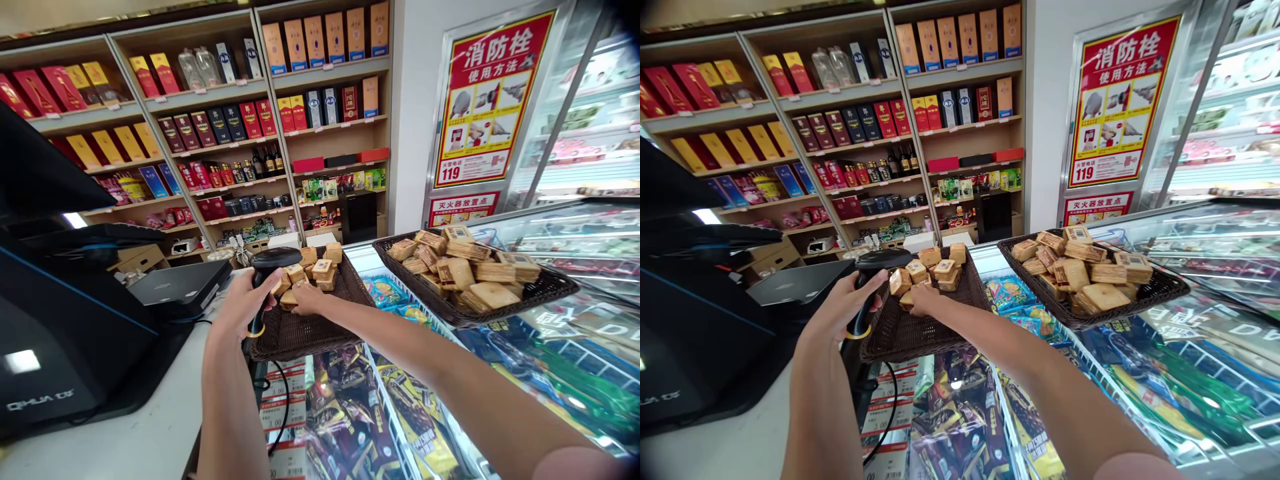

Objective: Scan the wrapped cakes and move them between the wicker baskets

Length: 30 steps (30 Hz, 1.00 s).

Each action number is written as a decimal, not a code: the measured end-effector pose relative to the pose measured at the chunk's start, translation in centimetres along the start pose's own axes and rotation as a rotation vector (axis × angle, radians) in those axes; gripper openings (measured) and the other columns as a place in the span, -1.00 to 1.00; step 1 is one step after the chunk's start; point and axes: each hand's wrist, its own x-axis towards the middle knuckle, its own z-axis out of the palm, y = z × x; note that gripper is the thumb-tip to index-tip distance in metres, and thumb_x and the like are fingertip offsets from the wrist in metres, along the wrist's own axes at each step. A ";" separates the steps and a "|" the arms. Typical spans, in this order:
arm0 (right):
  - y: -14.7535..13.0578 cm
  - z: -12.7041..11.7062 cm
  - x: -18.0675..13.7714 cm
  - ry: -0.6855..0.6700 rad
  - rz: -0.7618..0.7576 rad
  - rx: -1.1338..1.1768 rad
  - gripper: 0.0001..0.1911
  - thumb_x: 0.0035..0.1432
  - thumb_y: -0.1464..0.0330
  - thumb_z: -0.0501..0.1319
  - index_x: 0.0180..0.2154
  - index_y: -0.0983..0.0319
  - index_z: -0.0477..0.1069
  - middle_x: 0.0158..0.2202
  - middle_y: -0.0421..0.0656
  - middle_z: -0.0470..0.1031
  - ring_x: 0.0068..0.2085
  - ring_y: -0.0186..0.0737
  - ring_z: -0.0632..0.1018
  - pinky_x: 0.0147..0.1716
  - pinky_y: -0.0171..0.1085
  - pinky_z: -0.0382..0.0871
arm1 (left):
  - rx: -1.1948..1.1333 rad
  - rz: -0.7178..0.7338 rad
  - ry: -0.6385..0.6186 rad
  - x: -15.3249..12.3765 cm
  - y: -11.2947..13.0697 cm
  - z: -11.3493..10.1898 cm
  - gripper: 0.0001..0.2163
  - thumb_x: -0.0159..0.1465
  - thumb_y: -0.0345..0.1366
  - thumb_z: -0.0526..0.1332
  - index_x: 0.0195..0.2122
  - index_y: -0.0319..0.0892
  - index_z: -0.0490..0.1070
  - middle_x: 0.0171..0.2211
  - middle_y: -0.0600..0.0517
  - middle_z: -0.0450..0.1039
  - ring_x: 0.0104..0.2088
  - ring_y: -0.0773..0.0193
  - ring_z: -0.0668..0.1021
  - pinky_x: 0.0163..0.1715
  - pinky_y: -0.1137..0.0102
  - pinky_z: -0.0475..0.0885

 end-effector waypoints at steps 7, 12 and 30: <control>2.1 -2.4 -1.8 -0.037 0.099 0.216 -0.57 0.03 0.26 0.41 -0.07 0.24 0.42 -0.03 0.01 0.57 -0.02 0.04 0.59 -0.11 -0.14 0.52 | -0.005 0.025 -0.060 -0.4 0.5 0.3 -0.52 0.07 0.20 0.34 -0.42 -0.12 0.28 -0.63 0.13 0.39 -0.56 0.30 0.44 -0.50 0.44 0.28; 5.7 -7.0 -8.6 0.061 0.190 1.179 -0.69 0.25 0.14 0.24 -0.10 0.21 0.41 -0.14 -0.06 0.58 -0.22 -0.20 0.59 -0.36 -0.29 0.53 | -0.043 0.001 -0.085 -0.3 0.8 1.0 -0.51 0.07 0.20 0.35 -0.41 -0.13 0.28 -0.62 0.12 0.40 -0.56 0.31 0.44 -0.50 0.44 0.28; 11.2 -11.2 -13.2 0.148 0.260 1.593 -0.64 0.39 0.16 0.09 -0.11 0.29 0.50 -0.30 -0.05 0.60 -0.40 -0.26 0.54 -0.31 -0.27 0.50 | -0.012 0.114 -0.225 -1.2 2.4 5.2 -0.57 0.16 0.14 0.32 -0.31 -0.15 0.34 -0.60 0.16 0.37 -0.55 0.34 0.42 -0.50 0.46 0.28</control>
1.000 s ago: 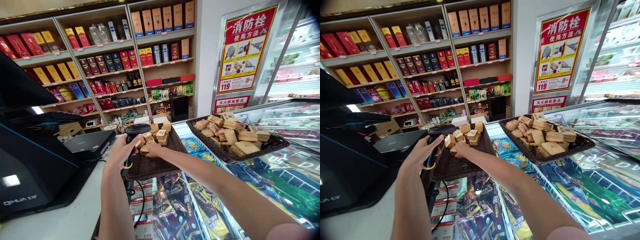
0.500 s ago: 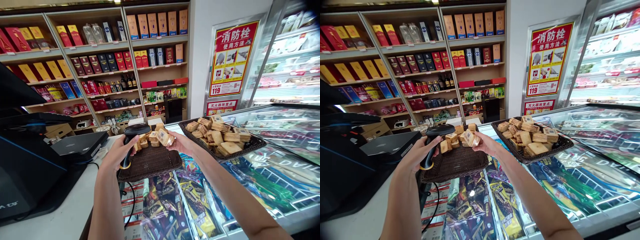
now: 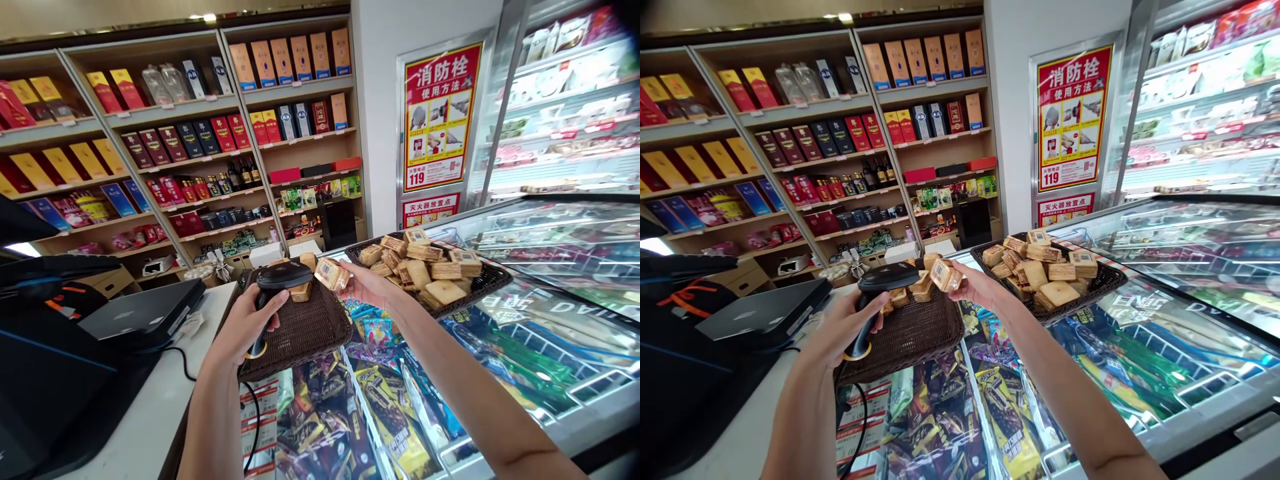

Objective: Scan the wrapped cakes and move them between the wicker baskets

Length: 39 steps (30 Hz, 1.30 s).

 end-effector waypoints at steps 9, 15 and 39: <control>-0.1 -0.1 0.0 -0.042 -0.004 -0.001 -0.62 0.41 0.15 0.05 -0.07 0.28 0.48 -0.24 -0.02 0.61 -0.36 -0.24 0.57 -0.28 -0.25 0.51 | 0.005 0.068 -0.030 -0.4 0.3 0.3 -0.62 0.19 0.07 0.32 -0.28 -0.16 0.38 -0.56 0.16 0.34 -0.55 0.35 0.42 -0.52 0.47 0.27; -0.2 0.4 -0.2 -0.061 -0.035 -0.073 -0.67 0.38 0.16 0.10 -0.06 0.24 0.47 -0.25 -0.08 0.59 -0.37 -0.26 0.55 -0.35 -0.29 0.49 | 0.057 0.047 -0.043 -0.2 0.4 0.3 -0.58 0.17 0.12 0.30 -0.23 -0.16 0.39 -0.58 0.14 0.37 -0.56 0.34 0.41 -0.53 0.47 0.27; -8.6 -15.0 -9.8 1.416 -0.141 -1.329 -0.48 0.31 0.19 0.02 0.09 0.45 0.37 -0.11 0.29 0.54 0.00 0.24 0.54 -0.03 0.02 0.35 | 0.084 -0.007 0.002 0.2 1.1 0.7 -0.60 0.06 0.16 0.33 -0.36 -0.06 0.38 -0.63 0.11 0.40 -0.57 0.25 0.38 -0.54 0.40 0.18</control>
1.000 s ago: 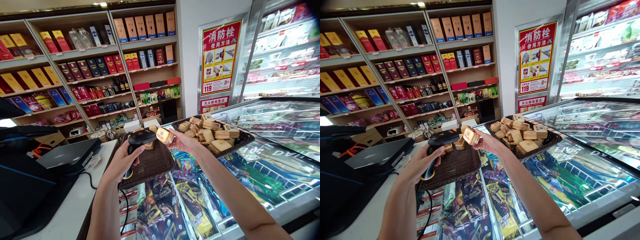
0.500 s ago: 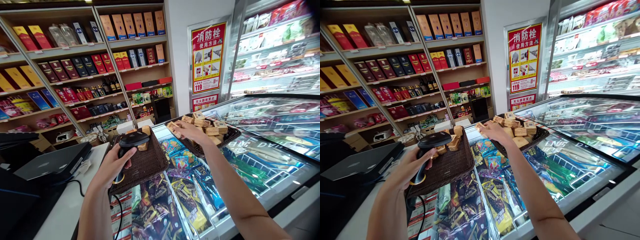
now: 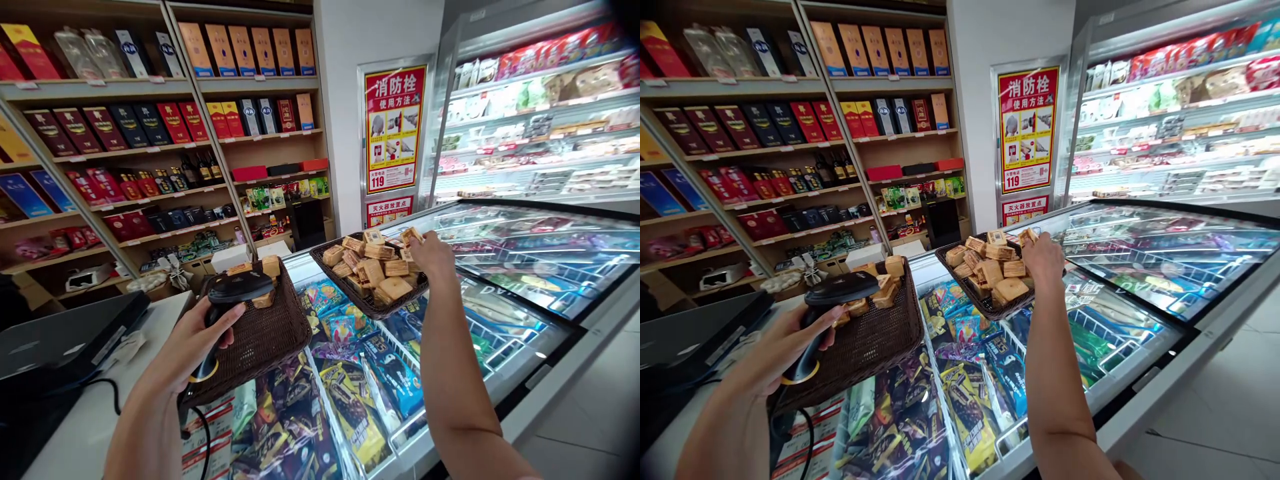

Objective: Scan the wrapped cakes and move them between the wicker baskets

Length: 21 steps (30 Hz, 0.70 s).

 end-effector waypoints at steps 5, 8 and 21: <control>0.9 3.4 1.2 -0.022 -0.078 0.046 -0.52 0.34 0.27 -0.06 0.03 0.46 0.43 -0.10 0.30 0.53 0.01 0.19 0.53 0.00 0.03 0.34 | -0.012 -0.025 0.076 -0.4 0.5 0.5 -0.64 -0.04 0.16 0.34 -0.42 0.03 0.40 -0.65 0.07 0.38 -0.58 0.16 0.40 -0.56 0.34 0.22; 0.8 4.8 1.3 -0.083 -0.095 0.053 -0.54 0.33 0.31 -0.06 -0.01 0.40 0.49 -0.08 0.27 0.52 0.04 0.16 0.52 0.01 0.01 0.34 | -0.014 -0.005 0.089 -0.5 0.6 0.9 -0.64 -0.07 0.17 0.34 -0.43 0.05 0.39 -0.65 0.07 0.37 -0.57 0.13 0.40 -0.54 0.31 0.25; -3.2 3.2 -1.9 -0.035 -0.177 -0.019 -0.52 0.33 0.34 -0.02 0.15 0.43 0.38 0.08 0.32 0.40 0.13 0.29 0.44 0.02 0.10 0.33 | -0.026 -0.031 0.083 -0.4 -1.1 -1.9 -0.58 0.09 0.15 0.34 -0.38 -0.11 0.35 -0.61 0.11 0.41 -0.56 0.29 0.43 -0.52 0.44 0.25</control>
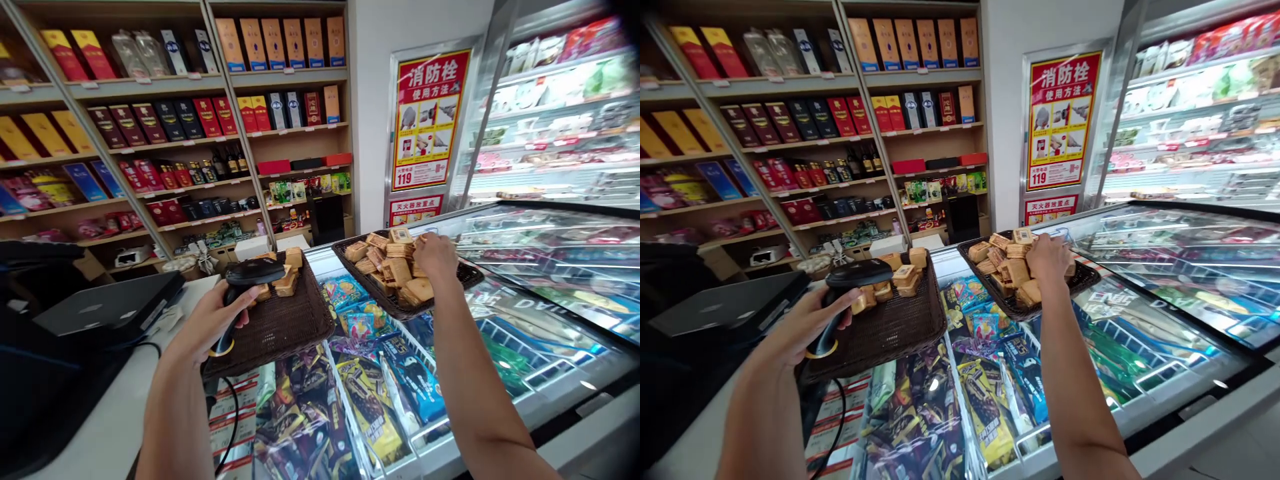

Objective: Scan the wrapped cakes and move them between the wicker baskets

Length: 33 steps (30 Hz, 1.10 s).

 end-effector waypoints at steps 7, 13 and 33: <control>-10.1 2.8 -6.5 -0.261 -0.466 0.207 -0.64 0.33 0.30 0.08 0.08 0.24 0.44 0.07 0.10 0.47 0.08 0.09 0.47 0.08 -0.04 0.30 | 0.079 -0.059 0.143 0.7 -2.4 -3.0 -0.52 0.06 0.22 0.33 -0.43 -0.13 0.31 -0.65 0.12 0.40 -0.58 0.28 0.46 -0.55 0.46 0.30; -20.8 9.8 -12.0 -0.695 -0.506 0.316 -0.55 0.16 0.18 0.32 0.04 0.22 0.41 0.10 0.09 0.48 0.13 0.13 0.46 0.09 -0.06 0.31 | 0.052 -0.090 0.217 0.4 -2.8 -4.0 -0.51 0.05 0.23 0.33 -0.40 -0.13 0.32 -0.64 0.11 0.40 -0.57 0.25 0.47 -0.54 0.42 0.33; -19.4 8.5 -12.8 -0.376 -0.622 0.450 -0.34 0.07 0.26 0.28 0.18 0.26 0.18 0.07 0.06 0.45 0.12 0.09 0.43 0.04 -0.09 0.34 | -0.044 0.011 0.148 -0.4 -0.8 -1.9 -0.58 0.10 0.12 0.34 -0.40 -0.13 0.30 -0.63 0.16 0.35 -0.60 0.33 0.43 -0.58 0.46 0.29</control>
